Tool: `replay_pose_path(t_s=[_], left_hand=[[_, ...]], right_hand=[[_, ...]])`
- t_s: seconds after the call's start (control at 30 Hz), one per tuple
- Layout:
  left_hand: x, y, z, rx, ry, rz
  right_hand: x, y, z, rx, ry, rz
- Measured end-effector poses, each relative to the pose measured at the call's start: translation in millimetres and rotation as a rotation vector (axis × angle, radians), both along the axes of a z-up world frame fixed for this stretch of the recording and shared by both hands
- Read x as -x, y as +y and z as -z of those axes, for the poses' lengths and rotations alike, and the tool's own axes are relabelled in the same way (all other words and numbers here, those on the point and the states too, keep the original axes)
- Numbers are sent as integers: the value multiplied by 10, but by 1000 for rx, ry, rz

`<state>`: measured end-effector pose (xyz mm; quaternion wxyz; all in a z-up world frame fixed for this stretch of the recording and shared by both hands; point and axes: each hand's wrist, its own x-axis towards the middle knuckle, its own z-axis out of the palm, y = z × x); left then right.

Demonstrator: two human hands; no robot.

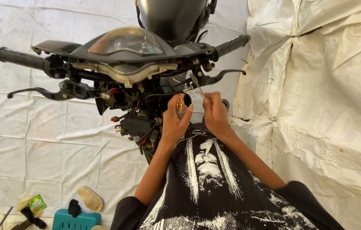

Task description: The person is working on the front section of a motorcycle, using a wrench to tighten or loosen bolts on the handlebar assembly. They hold a small bottle in their left hand while manipulating the tool with their right hand.

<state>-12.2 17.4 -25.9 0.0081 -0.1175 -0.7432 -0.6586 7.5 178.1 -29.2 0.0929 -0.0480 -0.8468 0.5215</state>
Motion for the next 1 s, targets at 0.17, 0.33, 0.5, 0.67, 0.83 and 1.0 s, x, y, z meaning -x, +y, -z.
replay_pose_path(t_s=[0.17, 0.33, 0.5, 0.67, 0.83, 1.0], left_hand=[[-24, 23, -55, 29, 21, 51], [-19, 94, -29, 47, 36, 28], [-49, 119, -95, 33, 69, 30], [-62, 52, -211, 32, 49, 85], [-104, 25, -17, 22, 25, 32], [-32, -58, -246, 86, 44, 143]], right_hand=[[-148, -57, -112, 41, -15, -30], [-9, 33, 51, -68, -10, -18], [-199, -111, -86, -63, -28, -48], [-182, 52, 91, -60, -57, 25], [-195, -104, 198, -276, -12, -111], [-172, 55, -82, -219, -48, -64]])
